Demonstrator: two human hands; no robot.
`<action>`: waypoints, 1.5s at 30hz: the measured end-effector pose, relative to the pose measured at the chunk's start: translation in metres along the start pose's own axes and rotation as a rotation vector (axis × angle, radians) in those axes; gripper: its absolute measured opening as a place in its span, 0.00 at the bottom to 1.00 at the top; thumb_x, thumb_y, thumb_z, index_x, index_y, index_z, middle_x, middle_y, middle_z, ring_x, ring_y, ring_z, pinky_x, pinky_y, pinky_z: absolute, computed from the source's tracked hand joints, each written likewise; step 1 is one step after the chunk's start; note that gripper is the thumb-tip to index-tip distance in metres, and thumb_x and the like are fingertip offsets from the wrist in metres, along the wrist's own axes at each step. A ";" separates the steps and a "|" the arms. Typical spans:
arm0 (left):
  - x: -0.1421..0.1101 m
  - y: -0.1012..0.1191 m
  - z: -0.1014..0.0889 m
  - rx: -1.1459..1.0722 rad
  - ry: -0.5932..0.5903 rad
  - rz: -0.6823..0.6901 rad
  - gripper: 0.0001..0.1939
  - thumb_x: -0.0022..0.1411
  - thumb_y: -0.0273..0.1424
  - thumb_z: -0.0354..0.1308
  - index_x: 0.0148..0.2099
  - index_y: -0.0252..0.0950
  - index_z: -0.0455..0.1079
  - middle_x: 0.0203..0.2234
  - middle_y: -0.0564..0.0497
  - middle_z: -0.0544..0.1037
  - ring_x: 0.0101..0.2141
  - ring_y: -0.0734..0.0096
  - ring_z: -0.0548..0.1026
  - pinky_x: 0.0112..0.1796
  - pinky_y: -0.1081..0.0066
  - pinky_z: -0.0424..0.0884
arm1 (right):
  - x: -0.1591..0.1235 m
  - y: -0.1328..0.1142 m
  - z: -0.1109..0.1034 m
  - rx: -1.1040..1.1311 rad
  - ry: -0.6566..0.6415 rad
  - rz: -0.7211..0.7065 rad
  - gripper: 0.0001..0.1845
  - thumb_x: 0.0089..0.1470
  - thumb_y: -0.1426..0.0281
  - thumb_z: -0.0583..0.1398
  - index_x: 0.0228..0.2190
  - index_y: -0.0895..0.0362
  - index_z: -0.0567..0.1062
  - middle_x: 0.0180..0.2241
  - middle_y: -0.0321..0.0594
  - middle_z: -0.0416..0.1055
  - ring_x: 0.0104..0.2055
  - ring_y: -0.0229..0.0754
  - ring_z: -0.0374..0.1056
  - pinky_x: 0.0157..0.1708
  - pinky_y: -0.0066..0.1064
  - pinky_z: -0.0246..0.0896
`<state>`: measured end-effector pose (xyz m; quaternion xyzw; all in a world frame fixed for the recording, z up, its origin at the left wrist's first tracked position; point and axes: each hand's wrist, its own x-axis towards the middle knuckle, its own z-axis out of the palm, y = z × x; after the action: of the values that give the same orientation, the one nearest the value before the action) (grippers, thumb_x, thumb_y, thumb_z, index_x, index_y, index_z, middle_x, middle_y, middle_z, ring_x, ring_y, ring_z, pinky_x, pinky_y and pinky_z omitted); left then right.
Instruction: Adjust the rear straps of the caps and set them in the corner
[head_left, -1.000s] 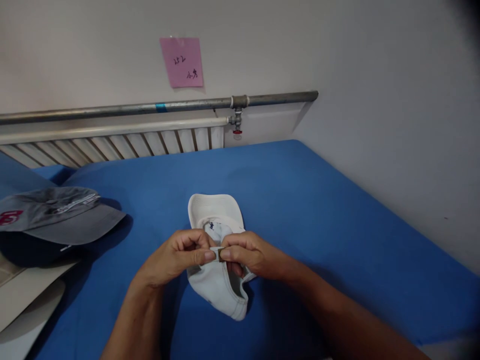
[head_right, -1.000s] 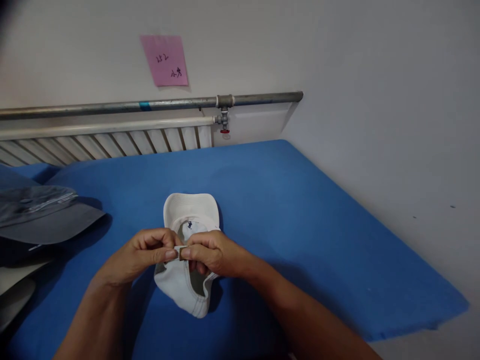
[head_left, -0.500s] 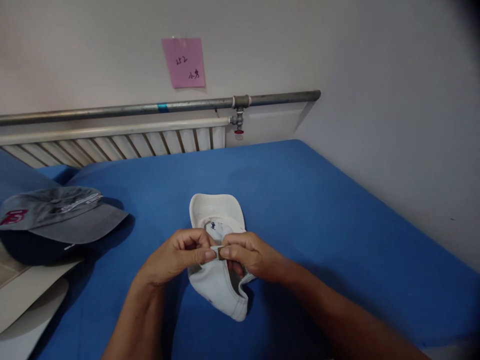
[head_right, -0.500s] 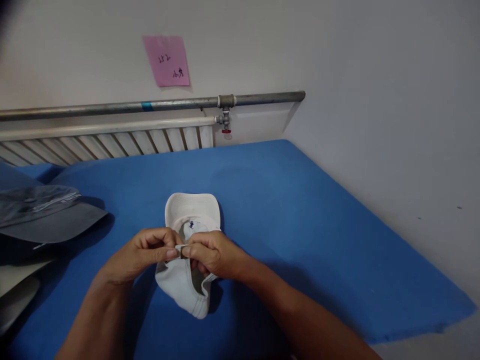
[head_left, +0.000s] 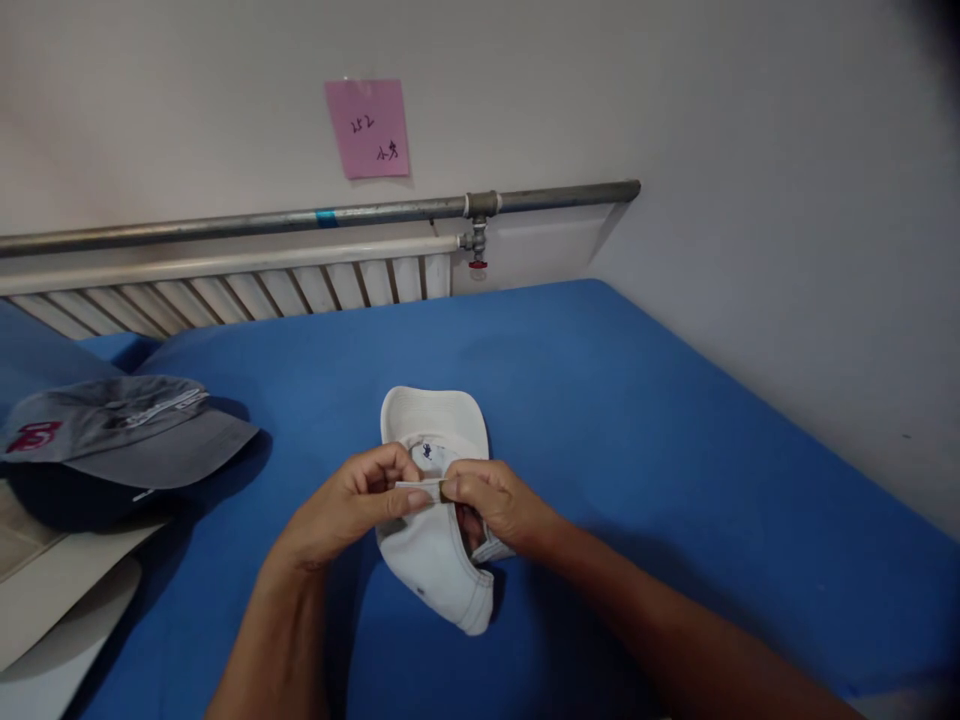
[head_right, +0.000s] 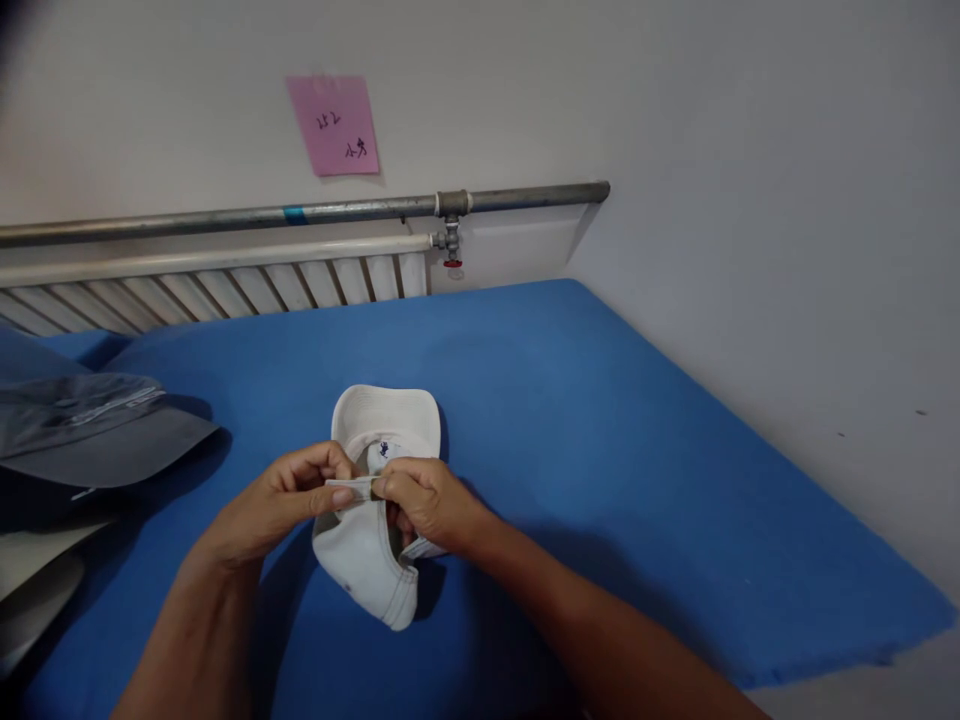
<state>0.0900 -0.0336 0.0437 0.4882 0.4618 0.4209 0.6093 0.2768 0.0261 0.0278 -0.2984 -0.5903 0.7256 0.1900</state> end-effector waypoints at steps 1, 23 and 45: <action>-0.001 0.001 -0.001 -0.022 -0.015 -0.010 0.11 0.55 0.34 0.65 0.36 0.36 0.66 0.26 0.55 0.71 0.26 0.77 0.67 0.28 0.76 0.61 | 0.000 0.000 -0.001 0.020 0.000 -0.004 0.11 0.51 0.66 0.54 0.20 0.57 0.67 0.13 0.30 0.61 0.14 0.32 0.57 0.15 0.23 0.52; 0.001 0.004 -0.003 0.538 -0.013 -0.019 0.03 0.51 0.24 0.52 0.30 0.36 0.62 0.22 0.59 0.62 0.24 0.76 0.60 0.26 0.74 0.57 | -0.008 -0.003 -0.021 -1.000 0.098 -0.797 0.13 0.52 0.78 0.58 0.41 0.57 0.73 0.39 0.44 0.72 0.41 0.43 0.67 0.43 0.35 0.64; 0.014 -0.018 -0.019 -0.198 -0.007 -0.054 0.21 0.48 0.27 0.66 0.47 0.36 0.72 0.33 0.50 0.77 0.31 0.73 0.73 0.33 0.74 0.66 | -0.001 0.004 -0.024 -0.806 0.023 -0.685 0.10 0.48 0.82 0.55 0.30 0.55 0.68 0.32 0.37 0.71 0.36 0.39 0.66 0.40 0.31 0.62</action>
<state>0.0759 -0.0194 0.0225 0.4142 0.4287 0.4462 0.6675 0.2938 0.0417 0.0209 -0.1457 -0.8839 0.3341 0.2930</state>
